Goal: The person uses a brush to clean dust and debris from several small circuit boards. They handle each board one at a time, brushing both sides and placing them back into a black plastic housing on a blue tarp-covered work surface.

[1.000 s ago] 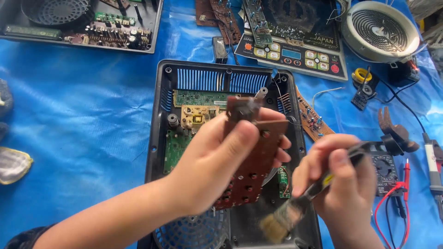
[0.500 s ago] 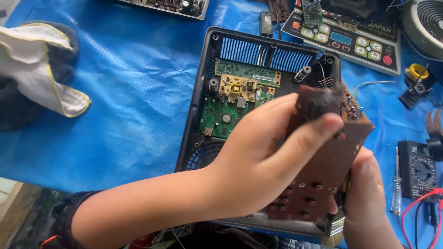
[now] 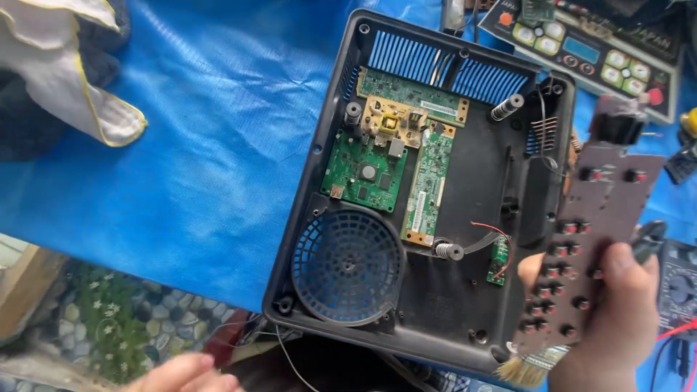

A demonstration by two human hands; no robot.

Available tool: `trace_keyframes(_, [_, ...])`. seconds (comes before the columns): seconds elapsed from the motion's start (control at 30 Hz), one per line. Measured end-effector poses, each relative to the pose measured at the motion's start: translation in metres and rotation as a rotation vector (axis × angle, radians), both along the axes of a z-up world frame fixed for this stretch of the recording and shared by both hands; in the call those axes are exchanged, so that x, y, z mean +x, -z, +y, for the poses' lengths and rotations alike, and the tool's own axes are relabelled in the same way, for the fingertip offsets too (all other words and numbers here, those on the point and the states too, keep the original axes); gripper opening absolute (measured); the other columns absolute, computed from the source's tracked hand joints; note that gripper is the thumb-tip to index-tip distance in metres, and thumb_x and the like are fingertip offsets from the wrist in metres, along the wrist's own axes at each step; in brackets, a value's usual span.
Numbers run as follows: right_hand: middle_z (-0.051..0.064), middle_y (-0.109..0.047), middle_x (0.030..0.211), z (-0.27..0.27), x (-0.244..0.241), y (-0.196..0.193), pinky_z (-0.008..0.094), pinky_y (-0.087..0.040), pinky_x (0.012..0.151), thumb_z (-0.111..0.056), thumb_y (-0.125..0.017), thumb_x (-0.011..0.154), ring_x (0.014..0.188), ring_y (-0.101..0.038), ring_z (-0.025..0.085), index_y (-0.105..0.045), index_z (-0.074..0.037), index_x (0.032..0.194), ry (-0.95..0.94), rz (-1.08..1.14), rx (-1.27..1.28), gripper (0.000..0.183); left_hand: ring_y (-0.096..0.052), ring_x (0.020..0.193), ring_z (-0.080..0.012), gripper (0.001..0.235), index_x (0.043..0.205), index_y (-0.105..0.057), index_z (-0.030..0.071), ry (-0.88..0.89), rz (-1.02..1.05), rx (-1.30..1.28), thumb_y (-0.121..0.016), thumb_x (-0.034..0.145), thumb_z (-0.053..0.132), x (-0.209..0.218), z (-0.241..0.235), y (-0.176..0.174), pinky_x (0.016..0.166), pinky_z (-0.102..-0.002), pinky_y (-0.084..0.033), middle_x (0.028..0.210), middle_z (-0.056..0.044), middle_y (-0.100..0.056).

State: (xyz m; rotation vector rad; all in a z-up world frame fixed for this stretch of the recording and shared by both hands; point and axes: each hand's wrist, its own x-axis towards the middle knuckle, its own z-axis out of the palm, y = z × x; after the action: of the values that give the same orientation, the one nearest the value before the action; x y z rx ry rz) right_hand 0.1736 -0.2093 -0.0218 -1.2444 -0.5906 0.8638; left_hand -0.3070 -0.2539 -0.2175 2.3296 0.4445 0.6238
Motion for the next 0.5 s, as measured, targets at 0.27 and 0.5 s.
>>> trace_keyframes(0.27, [0.001, -0.065, 0.096, 0.019, -0.004, -0.012, 0.028, -0.057, 0.048, -0.043, -0.065, 0.093, 0.057, -0.061, 0.016, -0.058, -0.012, 0.132, 0.117, -0.157, -0.15, 0.051, -0.061, 0.081, -0.0379, 0.026, 0.103, -0.061, -0.013, -1.586, -0.374, -1.423, -0.065, 0.09, 0.008, 0.094, 0.022, -0.031, 0.079, -0.044, -0.049, 0.088, -0.029, -0.062])
trace_keyframes(0.5, [-0.008, -0.069, 0.106, 0.028, -0.005, -0.012, 0.021, -0.057, 0.07, -0.032, -0.065, 0.097, 0.083, -0.065, 0.005, -0.059, -0.025, 0.117, 0.283, -0.162, -0.28, 0.022, -0.065, 0.096, -0.0346, 0.029, 0.127, -0.06, -0.002, -1.307, -0.847, -1.438, -0.048, 0.101, 0.006, 0.126, 0.046, -0.039, 0.08, -0.045, -0.052, 0.109, -0.021, -0.069])
